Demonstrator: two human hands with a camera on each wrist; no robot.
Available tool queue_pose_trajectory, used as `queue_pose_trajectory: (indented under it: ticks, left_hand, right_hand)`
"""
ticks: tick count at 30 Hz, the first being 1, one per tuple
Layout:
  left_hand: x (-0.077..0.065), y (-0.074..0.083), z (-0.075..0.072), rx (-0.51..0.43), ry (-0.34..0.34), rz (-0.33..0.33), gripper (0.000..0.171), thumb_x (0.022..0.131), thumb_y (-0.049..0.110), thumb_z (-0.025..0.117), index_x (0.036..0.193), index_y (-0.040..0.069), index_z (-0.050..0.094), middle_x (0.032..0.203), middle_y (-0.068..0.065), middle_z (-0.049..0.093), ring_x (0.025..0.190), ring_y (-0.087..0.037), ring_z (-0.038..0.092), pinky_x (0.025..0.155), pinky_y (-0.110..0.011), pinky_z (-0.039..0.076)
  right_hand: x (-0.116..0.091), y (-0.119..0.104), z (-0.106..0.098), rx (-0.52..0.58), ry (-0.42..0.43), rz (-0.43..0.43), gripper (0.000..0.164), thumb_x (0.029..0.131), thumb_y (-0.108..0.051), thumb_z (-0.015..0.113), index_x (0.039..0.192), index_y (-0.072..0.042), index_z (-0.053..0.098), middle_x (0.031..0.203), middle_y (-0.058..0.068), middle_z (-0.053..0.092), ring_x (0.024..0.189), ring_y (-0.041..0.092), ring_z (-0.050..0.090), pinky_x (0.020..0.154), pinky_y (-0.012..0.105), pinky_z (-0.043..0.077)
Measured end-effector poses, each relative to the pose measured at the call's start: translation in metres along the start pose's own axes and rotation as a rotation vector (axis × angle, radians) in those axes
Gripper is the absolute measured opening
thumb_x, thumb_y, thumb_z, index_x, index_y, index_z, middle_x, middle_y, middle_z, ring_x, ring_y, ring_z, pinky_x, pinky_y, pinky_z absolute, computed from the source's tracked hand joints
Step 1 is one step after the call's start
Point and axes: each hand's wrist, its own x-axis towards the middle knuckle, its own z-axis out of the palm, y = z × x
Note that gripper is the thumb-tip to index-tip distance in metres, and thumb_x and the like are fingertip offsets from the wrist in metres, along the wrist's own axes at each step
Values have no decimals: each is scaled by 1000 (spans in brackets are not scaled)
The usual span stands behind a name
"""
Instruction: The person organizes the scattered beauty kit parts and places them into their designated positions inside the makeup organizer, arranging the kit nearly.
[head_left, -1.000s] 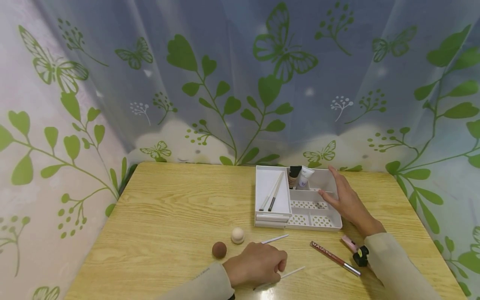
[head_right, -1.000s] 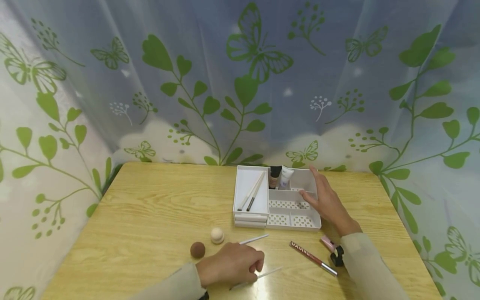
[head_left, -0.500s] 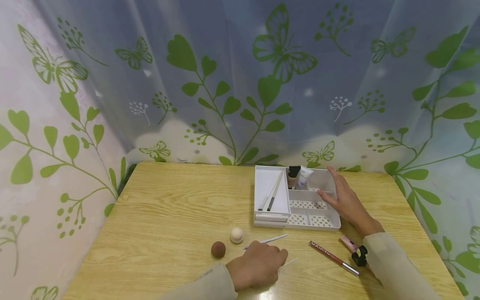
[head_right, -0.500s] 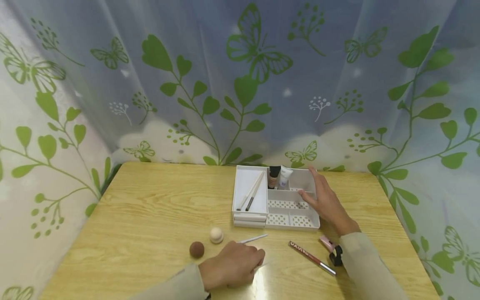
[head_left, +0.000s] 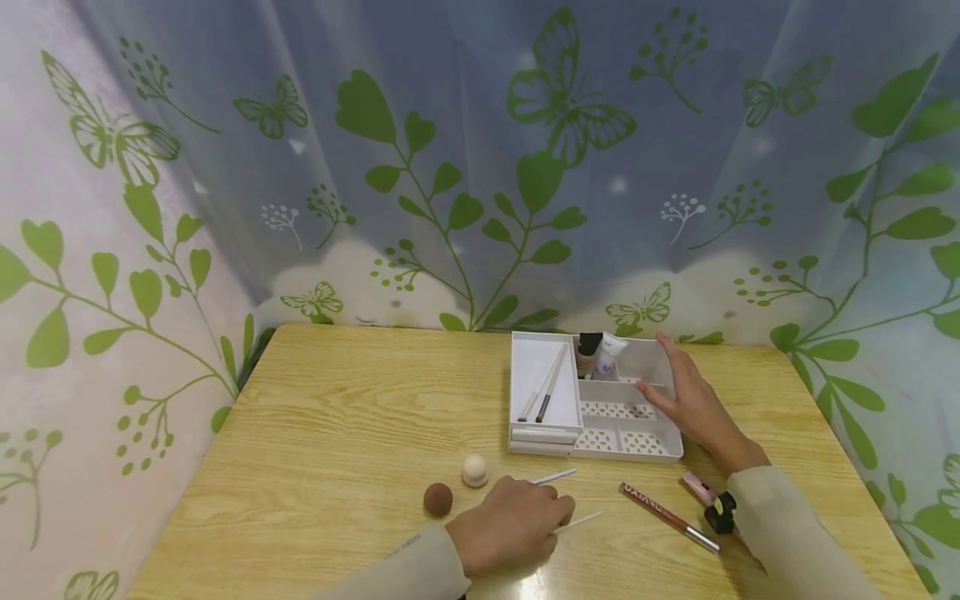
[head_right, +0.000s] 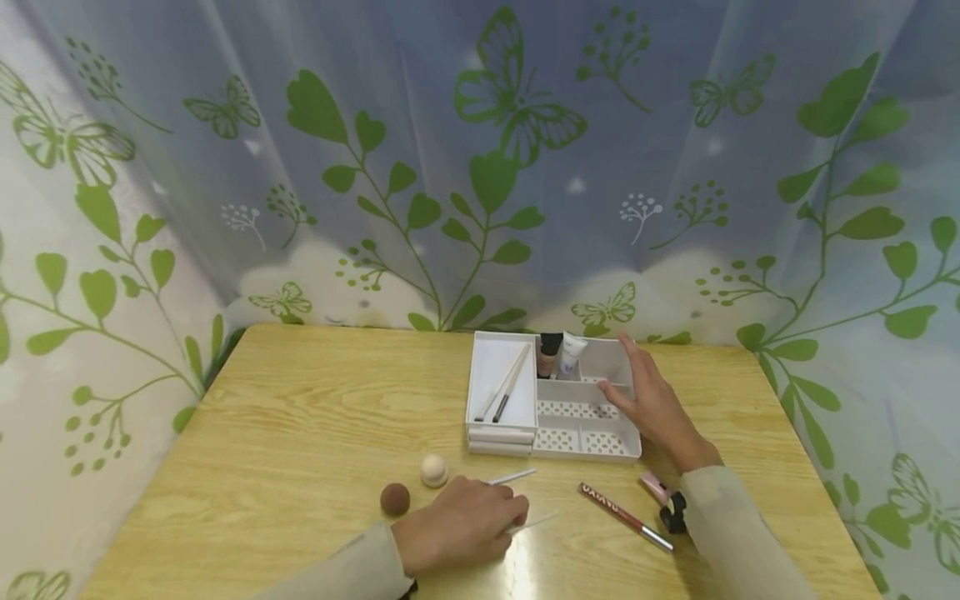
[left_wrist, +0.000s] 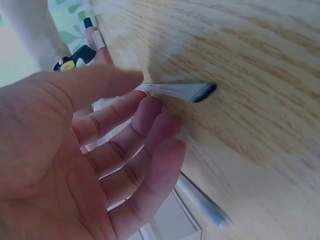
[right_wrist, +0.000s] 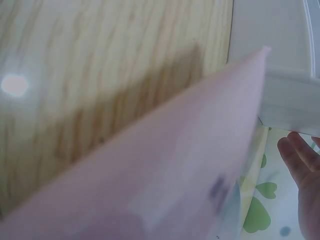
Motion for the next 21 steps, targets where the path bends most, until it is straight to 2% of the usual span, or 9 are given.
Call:
queue_pose_trajectory:
  ticks: [4, 12, 16, 21]
  left_hand:
    - [-1, 2, -1, -4, -24, -19, 16, 96, 18, 74, 101, 30, 66, 85, 12, 63, 65, -7, 51, 54, -26, 40]
    - [1, 3, 4, 12, -15, -60, 19, 91, 15, 74, 93, 22, 57, 77, 7, 60, 62, -9, 52, 50, -29, 41]
    - [0, -6, -5, -115, -38, -68, 17, 89, 16, 76, 93, 23, 61, 80, 12, 60, 64, -6, 50, 54, -25, 41]
    - [-1, -21, -26, -296, -55, -65, 13, 91, 14, 75, 98, 24, 71, 88, 17, 61, 75, 0, 52, 66, -19, 47]
  right_hand:
    - [0, 0, 0, 0, 4, -7, 94, 106, -26, 74, 174, -4, 13, 168, 38, 31, 148, 60, 40, 111, 82, 39]
    - [1, 3, 2, -4, 3, 0, 95, 106, -28, 73, 175, -8, 10, 168, 38, 30, 149, 60, 39, 111, 83, 38]
    - [1, 3, 2, -6, 4, 0, 95, 106, -28, 73, 175, -8, 10, 167, 38, 31, 147, 60, 40, 111, 83, 38]
    - [1, 3, 3, -17, 20, -17, 95, 105, -25, 74, 174, -7, 12, 167, 38, 33, 146, 59, 42, 110, 83, 39]
